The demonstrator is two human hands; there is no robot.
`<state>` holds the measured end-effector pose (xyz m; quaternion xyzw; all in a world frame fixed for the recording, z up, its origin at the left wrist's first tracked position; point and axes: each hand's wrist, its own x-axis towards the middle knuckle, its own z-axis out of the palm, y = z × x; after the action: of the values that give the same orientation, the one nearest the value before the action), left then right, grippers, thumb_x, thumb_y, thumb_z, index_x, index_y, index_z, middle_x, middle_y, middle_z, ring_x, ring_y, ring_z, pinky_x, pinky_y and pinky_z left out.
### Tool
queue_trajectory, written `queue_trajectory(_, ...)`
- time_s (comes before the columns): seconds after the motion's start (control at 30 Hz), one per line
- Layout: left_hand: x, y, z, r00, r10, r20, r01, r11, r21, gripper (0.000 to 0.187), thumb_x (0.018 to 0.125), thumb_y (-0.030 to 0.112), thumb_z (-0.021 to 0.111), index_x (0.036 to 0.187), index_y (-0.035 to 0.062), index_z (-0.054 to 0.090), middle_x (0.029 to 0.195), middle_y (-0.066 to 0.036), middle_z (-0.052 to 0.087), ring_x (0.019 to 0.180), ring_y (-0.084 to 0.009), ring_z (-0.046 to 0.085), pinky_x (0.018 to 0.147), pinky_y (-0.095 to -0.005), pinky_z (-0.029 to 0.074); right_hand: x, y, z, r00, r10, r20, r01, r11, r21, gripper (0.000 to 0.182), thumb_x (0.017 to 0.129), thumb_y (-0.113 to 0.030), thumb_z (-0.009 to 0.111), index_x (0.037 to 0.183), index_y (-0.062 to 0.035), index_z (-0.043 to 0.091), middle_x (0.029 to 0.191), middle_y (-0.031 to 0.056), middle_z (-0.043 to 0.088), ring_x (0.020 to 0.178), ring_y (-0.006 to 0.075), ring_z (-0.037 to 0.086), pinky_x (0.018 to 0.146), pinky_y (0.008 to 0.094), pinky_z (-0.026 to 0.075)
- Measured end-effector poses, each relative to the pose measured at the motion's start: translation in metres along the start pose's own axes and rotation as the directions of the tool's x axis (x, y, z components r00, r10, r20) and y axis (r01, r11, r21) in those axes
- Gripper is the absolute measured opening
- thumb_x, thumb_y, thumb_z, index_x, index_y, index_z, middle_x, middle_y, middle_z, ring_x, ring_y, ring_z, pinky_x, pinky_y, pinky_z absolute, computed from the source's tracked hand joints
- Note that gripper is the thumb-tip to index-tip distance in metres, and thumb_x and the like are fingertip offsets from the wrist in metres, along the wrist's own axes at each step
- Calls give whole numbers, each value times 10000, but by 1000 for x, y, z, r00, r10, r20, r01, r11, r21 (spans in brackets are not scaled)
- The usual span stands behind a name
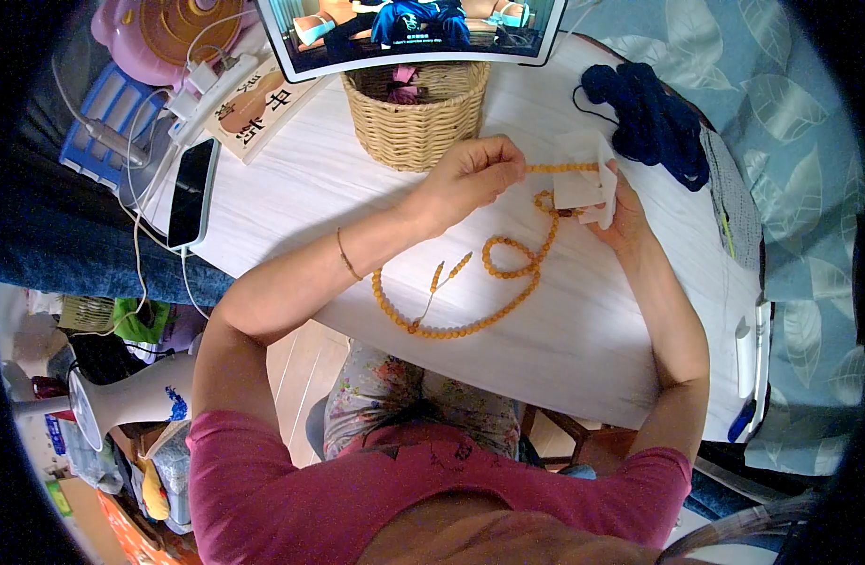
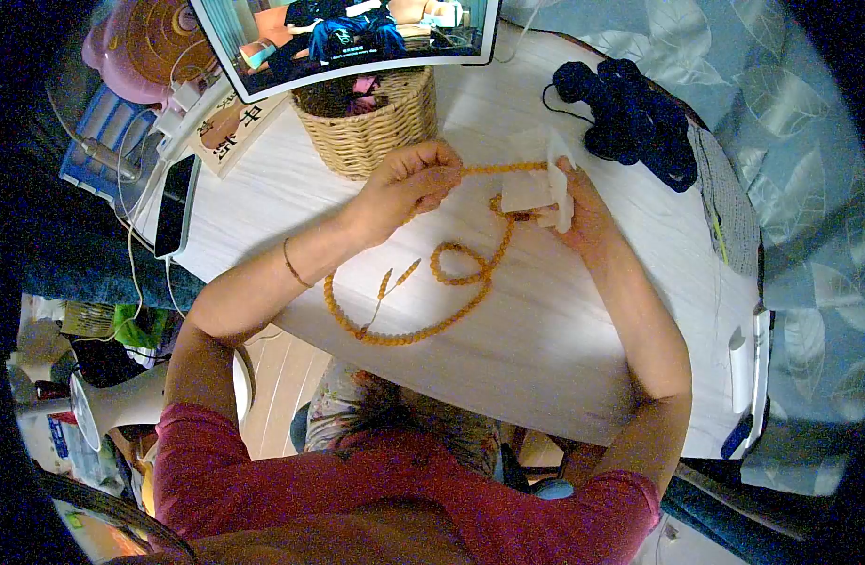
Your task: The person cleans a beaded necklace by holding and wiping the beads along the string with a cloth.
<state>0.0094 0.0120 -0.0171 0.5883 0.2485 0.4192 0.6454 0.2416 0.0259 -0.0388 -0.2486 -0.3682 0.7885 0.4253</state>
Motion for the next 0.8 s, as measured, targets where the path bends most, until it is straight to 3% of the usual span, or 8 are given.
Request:
queue_trajectory(0.07, 1, -3, 1, 1000, 13, 2, -12, 993, -115, 73, 792, 69, 413, 804, 50, 483, 607, 21, 419, 481, -23, 318, 405, -145, 241, -1, 1, 8, 999, -21, -36, 21, 1000, 0, 426, 786, -383, 420, 1067, -63, 418, 957, 101, 516, 862, 202, 513, 750, 344, 407)
queue_trajectory(0.17, 2, -6, -2, 999, -7, 39, 10, 997, -78, 92, 793, 72, 395, 801, 42, 482, 596, 26, 405, 473, -25, 310, 402, -144, 233, 0, 1, 4, 1000, 2, -9, -2, 1000, -31, 449, 783, -388, 421, 1090, -62, 396, 976, 109, 511, 889, 224, 504, 781, 363, 389)
queue_trajectory(0.27, 1, 0, -2, 993, -114, 27, 116, 991, -70, 110, 791, 72, 383, 804, 34, 485, 574, 30, 386, 467, -26, 294, 400, -150, 222, -2, 1, 16, 992, -40, -116, 33, 997, -64, 443, 779, -390, 429, 1076, -62, 397, 947, 104, 511, 836, 221, 514, 692, 333, 430)
queue_trajectory(0.37, 0, 7, 1, 995, -96, -10, 96, 993, -69, 107, 799, 95, 401, 786, 44, 494, 551, 46, 363, 464, -21, 272, 399, -155, 204, -4, -1, 19, 984, -81, -161, 57, 987, -150, 397, 779, -383, 435, 1010, -60, 422, 793, 81, 532, 618, 160, 529, 528, 276, 439)
queue_trajectory(0.47, 0, 2, 1, 999, -28, -43, 30, 998, 48, 114, 806, 130, 424, 764, 55, 500, 538, 60, 349, 464, -16, 259, 401, -159, 194, -5, -2, 13, 985, -65, -160, 42, 989, -144, 328, 784, -369, 436, 918, -70, 449, 621, 47, 504, 393, 99, 421, 398, 232, 378)
queue_trajectory(0.57, 0, 5, 2, 999, 39, -22, -35, 988, 152, 129, 808, 159, 441, 751, 60, 501, 553, 64, 361, 470, -13, 271, 408, -156, 212, -5, -4, 19, 986, -77, -146, 47, 979, -198, 300, 784, -367, 437, 858, -78, 467, 530, 28, 469, 302, 78, 322, 374, 225, 349)
queue_trajectory(0.67, 1, 2, 2, 997, 74, -37, -68, 986, 149, 107, 802, 134, 439, 759, 53, 493, 570, 51, 379, 477, -17, 294, 415, -155, 237, -3, 2, 1, 981, -84, -174, 62, 989, -133, 296, 778, -378, 446, 829, -88, 481, 531, 21, 460, 326, 76, 322, 416, 238, 364)
queue_trajectory(0.8, 2, -3, -2, 1000, 7, -1, -7, 1000, -25, 97, 799, 116, 419, 775, 45, 481, 581, 30, 393, 481, -28, 315, 418, -157, 254, -4, 1, 24, 961, -140, -237, 97, 978, -183, 296, 776, -387, 449, 834, -99, 484, 526, 4, 446, 366, 72, 346, 523, 279, 399)
